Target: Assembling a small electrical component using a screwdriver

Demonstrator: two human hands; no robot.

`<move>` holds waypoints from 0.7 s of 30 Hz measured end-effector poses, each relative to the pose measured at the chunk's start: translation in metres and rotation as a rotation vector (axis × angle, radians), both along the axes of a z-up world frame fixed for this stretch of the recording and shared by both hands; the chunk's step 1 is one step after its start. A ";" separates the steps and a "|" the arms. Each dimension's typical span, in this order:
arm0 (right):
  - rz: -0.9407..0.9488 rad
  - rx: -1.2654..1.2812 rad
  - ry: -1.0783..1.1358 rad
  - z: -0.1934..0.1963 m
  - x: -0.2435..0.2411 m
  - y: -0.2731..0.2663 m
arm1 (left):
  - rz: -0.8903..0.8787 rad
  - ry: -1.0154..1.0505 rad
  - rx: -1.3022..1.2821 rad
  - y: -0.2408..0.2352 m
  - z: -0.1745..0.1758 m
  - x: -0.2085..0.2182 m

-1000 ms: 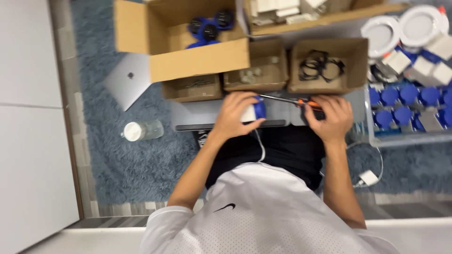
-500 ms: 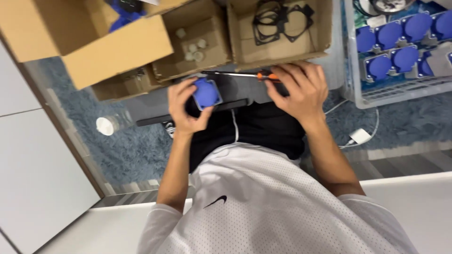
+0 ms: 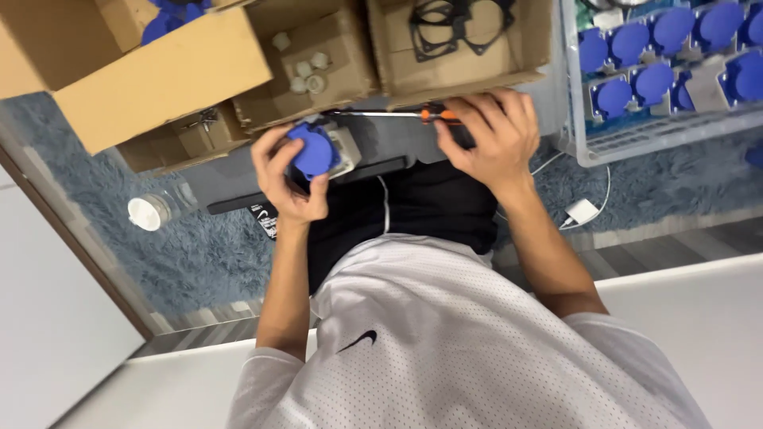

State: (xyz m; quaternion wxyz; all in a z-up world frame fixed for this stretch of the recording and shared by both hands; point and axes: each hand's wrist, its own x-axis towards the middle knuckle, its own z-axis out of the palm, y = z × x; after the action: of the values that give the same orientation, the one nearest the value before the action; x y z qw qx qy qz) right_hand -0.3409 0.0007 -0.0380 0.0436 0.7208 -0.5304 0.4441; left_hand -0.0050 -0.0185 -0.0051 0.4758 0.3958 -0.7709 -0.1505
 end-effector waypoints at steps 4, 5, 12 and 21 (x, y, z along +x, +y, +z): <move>0.082 0.020 0.059 -0.008 -0.002 0.006 | 0.052 0.072 0.020 0.013 -0.003 -0.001; 0.067 0.029 0.053 -0.007 -0.001 0.005 | 0.054 0.096 0.015 0.010 -0.002 -0.001; 0.070 0.061 0.051 -0.009 0.001 0.005 | 0.028 0.312 0.027 0.013 -0.009 0.003; 0.016 0.128 0.093 0.015 0.023 0.006 | -0.095 0.321 0.089 0.010 -0.002 0.017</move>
State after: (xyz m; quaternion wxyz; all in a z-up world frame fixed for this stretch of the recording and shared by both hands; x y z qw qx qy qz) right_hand -0.3183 0.0066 -0.0232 0.0185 0.7460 -0.5495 0.3757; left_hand 0.0122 -0.0081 -0.0068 0.5673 0.3507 -0.6952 -0.2682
